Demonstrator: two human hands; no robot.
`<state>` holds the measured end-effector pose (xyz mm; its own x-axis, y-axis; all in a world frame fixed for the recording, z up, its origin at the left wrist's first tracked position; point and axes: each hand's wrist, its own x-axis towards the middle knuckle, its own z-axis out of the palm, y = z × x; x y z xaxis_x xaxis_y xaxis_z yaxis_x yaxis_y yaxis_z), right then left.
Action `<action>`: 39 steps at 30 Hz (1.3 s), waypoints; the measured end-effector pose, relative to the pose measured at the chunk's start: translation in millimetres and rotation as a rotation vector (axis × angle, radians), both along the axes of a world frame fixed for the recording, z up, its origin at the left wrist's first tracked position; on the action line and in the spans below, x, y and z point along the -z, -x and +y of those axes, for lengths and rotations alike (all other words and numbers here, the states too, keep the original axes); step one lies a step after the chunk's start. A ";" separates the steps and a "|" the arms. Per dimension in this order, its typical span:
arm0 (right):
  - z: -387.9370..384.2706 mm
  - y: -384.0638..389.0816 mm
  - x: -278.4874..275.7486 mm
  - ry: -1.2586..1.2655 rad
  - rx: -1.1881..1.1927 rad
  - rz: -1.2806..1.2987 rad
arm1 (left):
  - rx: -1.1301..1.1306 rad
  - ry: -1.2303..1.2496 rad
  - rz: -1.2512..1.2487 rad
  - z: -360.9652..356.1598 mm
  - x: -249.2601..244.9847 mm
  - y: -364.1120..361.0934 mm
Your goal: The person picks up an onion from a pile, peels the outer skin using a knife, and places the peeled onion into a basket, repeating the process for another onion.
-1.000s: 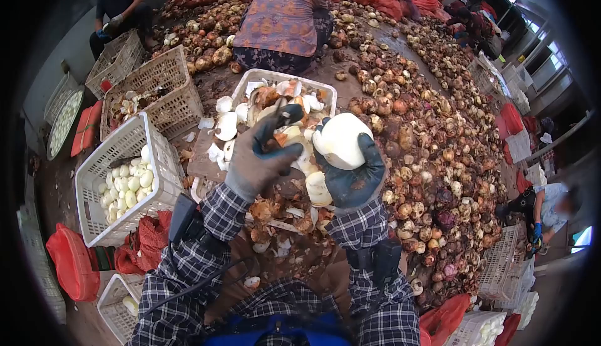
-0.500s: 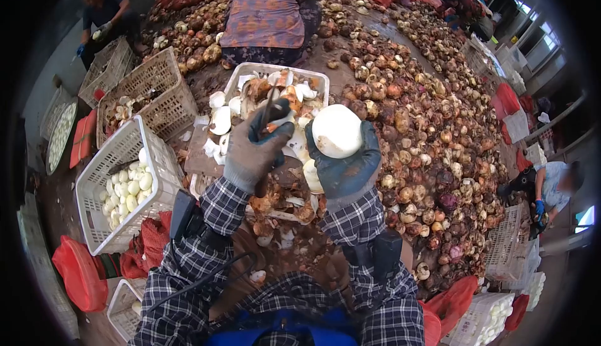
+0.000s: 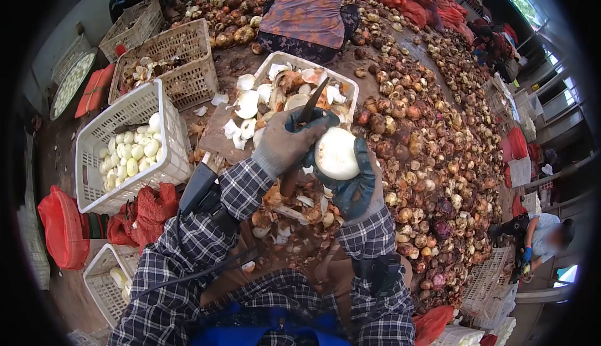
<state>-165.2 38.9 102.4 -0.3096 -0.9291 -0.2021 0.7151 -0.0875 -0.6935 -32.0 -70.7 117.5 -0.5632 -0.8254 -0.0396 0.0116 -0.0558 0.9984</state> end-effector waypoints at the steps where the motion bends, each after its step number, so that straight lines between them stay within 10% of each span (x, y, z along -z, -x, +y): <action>1: 0.1 -1.4 -0.5 0.001 0.014 -0.011 | 0.001 0.018 -0.003 -0.5 0.3 0.3; 12: 6.3 -8.6 -15.8 0.195 -0.070 0.021 | -0.222 0.422 -0.155 -9.0 14.4 9.0; 22: 13.2 8.7 -26.2 0.184 0.094 0.148 | 0.123 1.008 -0.466 38.6 -5.7 -16.6; 39: 19.0 0.9 -24.7 0.071 0.256 0.624 | 0.060 0.857 -0.559 41.7 12.3 3.9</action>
<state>-166.2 57.9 127.1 -0.5605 -0.8154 0.1447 0.1335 -0.2614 -0.9559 -35.8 -29.0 105.2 -0.6868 -0.6703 0.2811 -0.4465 0.6942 0.5646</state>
